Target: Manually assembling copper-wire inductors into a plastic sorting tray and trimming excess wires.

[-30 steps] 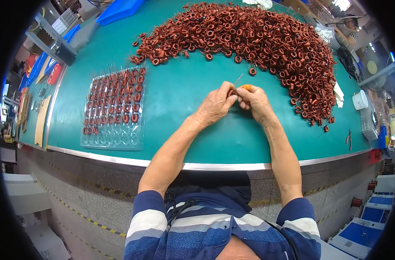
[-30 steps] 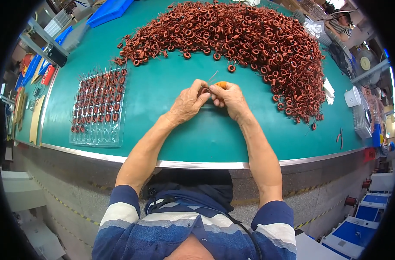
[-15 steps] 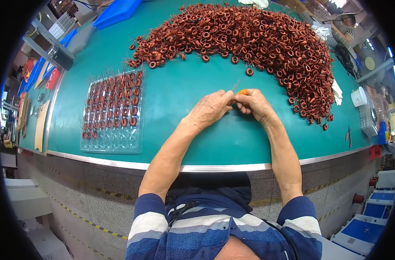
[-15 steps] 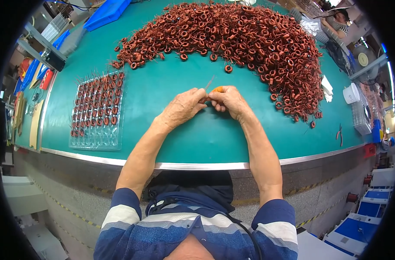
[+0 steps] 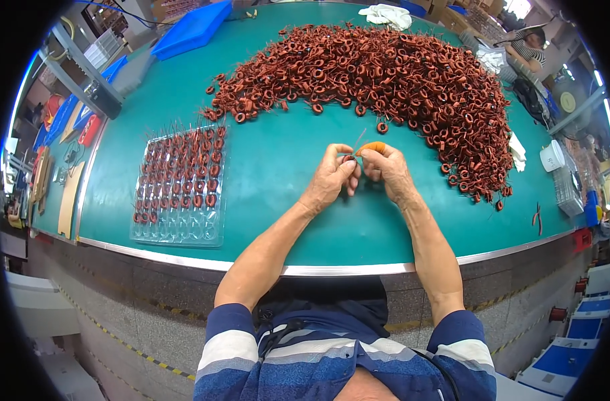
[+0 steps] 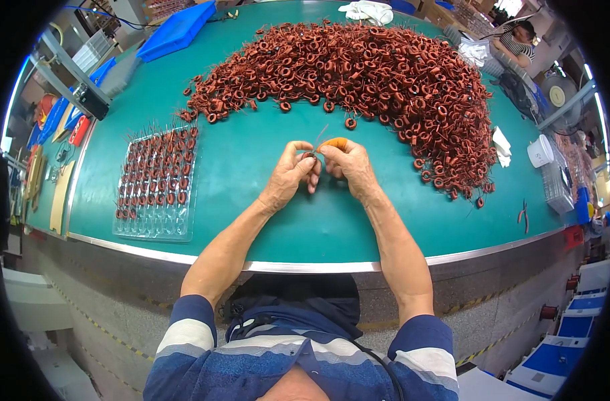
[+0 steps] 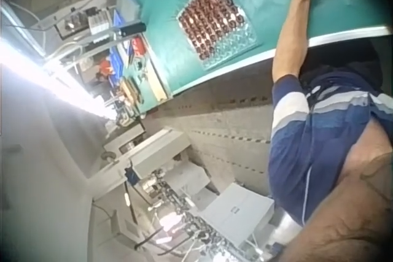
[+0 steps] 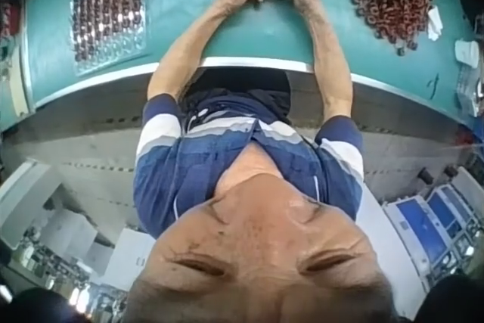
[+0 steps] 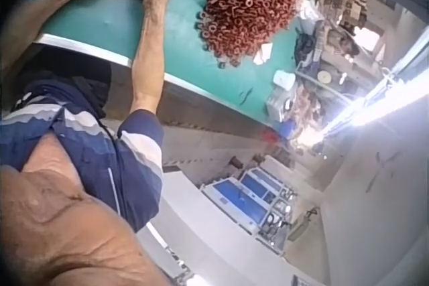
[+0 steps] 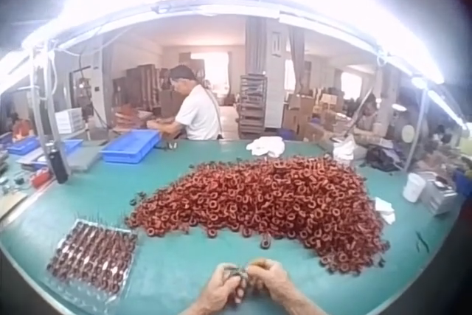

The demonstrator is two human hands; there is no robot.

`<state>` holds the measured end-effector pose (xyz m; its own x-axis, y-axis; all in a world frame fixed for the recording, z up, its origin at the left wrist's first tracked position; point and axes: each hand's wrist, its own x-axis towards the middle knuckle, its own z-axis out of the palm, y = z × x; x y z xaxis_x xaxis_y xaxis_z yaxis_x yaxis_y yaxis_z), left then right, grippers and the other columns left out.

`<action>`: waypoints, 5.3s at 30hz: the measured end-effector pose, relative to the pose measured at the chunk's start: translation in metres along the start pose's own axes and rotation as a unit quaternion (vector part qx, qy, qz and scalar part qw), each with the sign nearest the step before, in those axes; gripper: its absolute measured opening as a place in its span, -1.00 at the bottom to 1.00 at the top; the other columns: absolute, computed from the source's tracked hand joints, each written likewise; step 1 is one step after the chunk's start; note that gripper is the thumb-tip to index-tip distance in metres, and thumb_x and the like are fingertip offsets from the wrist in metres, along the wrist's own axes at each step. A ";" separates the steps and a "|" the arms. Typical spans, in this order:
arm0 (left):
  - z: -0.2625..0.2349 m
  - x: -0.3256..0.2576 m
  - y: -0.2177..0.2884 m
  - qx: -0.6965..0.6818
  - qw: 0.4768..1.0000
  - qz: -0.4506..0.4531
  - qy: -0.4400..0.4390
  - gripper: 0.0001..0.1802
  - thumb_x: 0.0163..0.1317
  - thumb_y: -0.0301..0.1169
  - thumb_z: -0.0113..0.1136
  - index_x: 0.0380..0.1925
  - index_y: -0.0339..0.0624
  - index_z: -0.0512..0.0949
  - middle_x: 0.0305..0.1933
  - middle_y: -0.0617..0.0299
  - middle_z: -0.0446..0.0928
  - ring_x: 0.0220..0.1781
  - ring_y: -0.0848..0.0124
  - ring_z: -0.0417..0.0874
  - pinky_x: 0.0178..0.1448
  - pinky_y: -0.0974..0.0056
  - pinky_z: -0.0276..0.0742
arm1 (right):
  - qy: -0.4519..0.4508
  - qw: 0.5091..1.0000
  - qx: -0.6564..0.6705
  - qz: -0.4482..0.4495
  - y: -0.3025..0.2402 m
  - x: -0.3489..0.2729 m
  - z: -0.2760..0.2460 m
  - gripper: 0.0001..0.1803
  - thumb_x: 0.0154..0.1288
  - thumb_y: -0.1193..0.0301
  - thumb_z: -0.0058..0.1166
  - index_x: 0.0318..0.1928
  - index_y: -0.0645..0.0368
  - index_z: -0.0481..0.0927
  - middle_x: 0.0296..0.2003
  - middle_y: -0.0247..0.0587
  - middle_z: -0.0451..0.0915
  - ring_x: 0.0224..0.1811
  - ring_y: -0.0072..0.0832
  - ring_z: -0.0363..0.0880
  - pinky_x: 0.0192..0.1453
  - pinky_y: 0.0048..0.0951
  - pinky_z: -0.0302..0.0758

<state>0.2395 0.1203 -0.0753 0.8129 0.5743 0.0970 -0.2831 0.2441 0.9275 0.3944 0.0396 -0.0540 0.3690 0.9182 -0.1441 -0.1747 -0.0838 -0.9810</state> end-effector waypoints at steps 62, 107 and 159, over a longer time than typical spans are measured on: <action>-0.213 -0.224 0.135 0.650 0.619 0.074 0.435 -0.86 0.18 -0.48 0.17 -0.28 -0.30 0.55 -0.32 -0.01 0.55 -0.27 0.10 0.59 -0.15 0.12 0.46 | 0.103 0.977 -0.150 -0.114 0.025 0.008 0.012 -0.64 0.46 0.22 -0.09 -0.15 0.26 0.62 -0.54 -0.46 0.46 -0.58 -0.74 0.38 -0.53 -0.66 0.29; -0.062 0.067 0.063 0.784 0.607 0.131 -0.006 -0.62 0.24 -0.16 0.16 -0.10 -0.18 0.40 -0.18 -0.04 0.43 -0.18 0.00 0.58 -0.16 0.00 0.55 | 0.130 0.967 -0.175 -0.128 0.019 0.010 -0.005 -0.69 0.33 0.26 0.03 -0.27 0.28 0.67 -0.62 -0.32 0.51 -0.62 -0.63 0.45 -0.51 -0.54 0.42; 0.011 0.008 0.003 0.033 0.995 -0.080 0.045 -0.82 0.36 -0.46 0.06 -0.09 -0.28 0.47 -0.38 0.25 0.48 -0.52 0.54 0.45 -0.52 0.48 0.34 | 0.034 0.969 -0.158 -0.186 0.000 -0.001 -0.014 -0.57 0.28 0.15 0.12 -0.14 0.32 0.64 -0.23 -0.04 0.68 -0.15 -0.39 0.62 -0.02 -0.37 0.51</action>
<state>0.2508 0.1171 -0.0678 0.7948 0.6010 -0.0844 -0.1167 0.2877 0.9506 0.4068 0.0333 -0.0558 0.4142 0.8808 0.2293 0.2658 0.1239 -0.9560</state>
